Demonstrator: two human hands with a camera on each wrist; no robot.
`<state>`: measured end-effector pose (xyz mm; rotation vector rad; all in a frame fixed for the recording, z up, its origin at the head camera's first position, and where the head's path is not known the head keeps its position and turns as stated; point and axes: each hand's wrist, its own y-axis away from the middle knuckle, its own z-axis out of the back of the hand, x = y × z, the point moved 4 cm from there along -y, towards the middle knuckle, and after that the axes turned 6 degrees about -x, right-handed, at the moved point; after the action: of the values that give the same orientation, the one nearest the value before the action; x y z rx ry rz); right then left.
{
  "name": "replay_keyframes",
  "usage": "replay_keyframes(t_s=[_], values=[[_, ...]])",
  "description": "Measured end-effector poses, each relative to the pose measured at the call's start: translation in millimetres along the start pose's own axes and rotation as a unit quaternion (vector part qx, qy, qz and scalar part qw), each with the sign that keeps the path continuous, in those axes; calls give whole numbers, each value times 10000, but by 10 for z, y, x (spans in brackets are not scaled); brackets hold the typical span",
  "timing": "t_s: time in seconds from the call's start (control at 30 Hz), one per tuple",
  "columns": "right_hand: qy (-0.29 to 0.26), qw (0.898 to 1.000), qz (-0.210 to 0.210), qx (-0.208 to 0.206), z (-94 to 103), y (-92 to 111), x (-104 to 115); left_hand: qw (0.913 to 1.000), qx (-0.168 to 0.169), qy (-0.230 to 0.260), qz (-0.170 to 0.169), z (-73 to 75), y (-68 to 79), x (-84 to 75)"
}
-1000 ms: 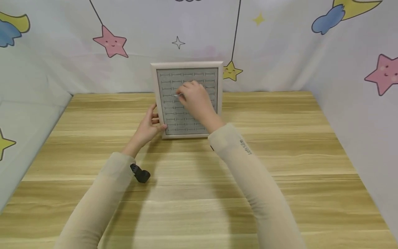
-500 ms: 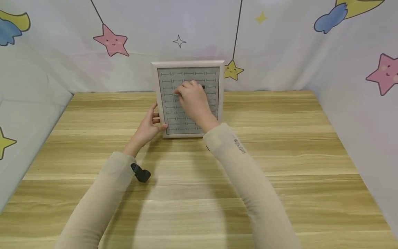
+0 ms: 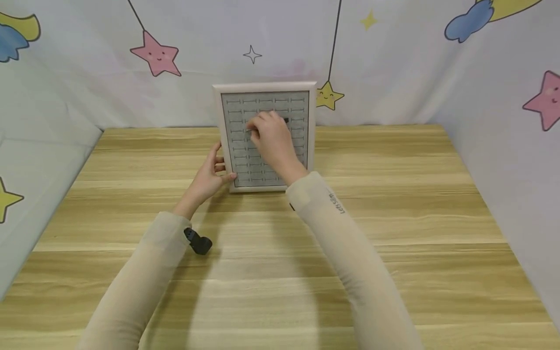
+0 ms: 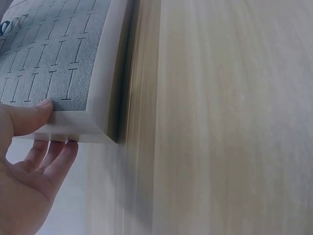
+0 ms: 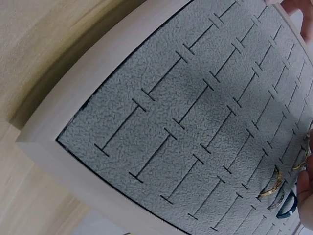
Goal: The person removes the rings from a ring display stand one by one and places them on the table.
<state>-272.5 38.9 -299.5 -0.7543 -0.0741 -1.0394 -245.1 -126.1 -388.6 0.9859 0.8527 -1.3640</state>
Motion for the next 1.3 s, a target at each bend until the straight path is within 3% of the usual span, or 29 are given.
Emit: replay_keyframes(t_s=[0.5,0.63,0.73,0.9,1.17,1.3], values=[[-382,9989,-134,220,48,5,-69,10000,14,-22,-11,-25,-7,-10],[-929,9948,-411,59,111,3,-93,10000,-3,-57,-6,-30,-10,-13],[-1583,9832,-892,-169,188,-8,-140,9999,-25,-107,22,-24,-4,-12],[-2769,9412,-1888,-440,349,-2,-283,9999,-5,-121,29,-8,8,-4],[-4420,8432,-2973,-726,636,113,-584,10000,-4,-99,5,-6,19,-6],[-4806,8044,-3369,-920,787,231,-814,9999,7,-130,-3,-22,22,-18]])
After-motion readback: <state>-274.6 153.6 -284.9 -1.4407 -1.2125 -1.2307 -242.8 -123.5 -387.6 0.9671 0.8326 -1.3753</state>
